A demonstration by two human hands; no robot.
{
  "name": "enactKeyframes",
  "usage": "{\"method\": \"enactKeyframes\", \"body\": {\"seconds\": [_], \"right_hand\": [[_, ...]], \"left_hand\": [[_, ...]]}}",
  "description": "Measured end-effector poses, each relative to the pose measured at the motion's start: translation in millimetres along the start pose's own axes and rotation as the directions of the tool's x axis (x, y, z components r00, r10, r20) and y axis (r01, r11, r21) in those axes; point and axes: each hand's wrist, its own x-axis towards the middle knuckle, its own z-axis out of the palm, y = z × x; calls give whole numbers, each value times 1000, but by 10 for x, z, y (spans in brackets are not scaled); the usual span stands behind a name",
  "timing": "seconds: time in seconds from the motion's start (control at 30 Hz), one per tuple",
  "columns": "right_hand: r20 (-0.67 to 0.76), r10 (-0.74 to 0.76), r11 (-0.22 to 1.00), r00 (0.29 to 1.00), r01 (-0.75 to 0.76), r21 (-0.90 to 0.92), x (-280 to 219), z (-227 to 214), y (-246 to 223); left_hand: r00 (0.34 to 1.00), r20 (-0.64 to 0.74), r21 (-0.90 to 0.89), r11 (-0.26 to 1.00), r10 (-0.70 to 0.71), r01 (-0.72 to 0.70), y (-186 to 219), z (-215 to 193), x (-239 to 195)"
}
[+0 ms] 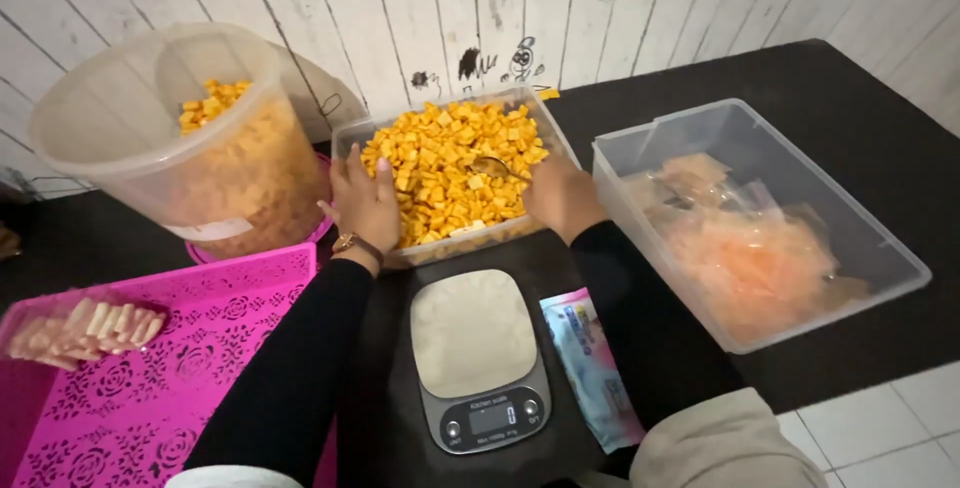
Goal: Filling small plastic bags with snacks using a spoon and weighing them on a digital scale.
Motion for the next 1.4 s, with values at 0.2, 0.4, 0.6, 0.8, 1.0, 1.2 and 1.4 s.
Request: {"method": "enactKeyframes", "body": {"seconds": [0.2,0.4,0.6,0.8,1.0,1.2,1.4], "right_hand": [[7,110,992,994,-111,56,-215,-878,-97],[-113,41,978,993,-17,208,-140,-1179,602],[-105,98,994,990,-92,64,-493,-1589,1187],[7,253,959,967,-252,131,-739,-1501,1546],[114,287,942,951,-302,148,-548,-1152,1627],[157,237,971,959,-240,-1,-104,-210,2070],[232,78,987,970,-109,122,-241,-402,1746]], "left_hand": [[985,12,97,980,174,-174,416,293,-42],[940,14,311,892,340,-328,821,603,-16],[815,76,235,784,575,-575,1185,1107,-33],[640,226,-259,678,735,-688,1686,1590,-451],[609,427,42,658,669,-752,1758,2048,-417],[657,452,76,708,603,-702,1783,2127,-299],[682,476,112,731,555,-673,1804,2190,-271]]}}
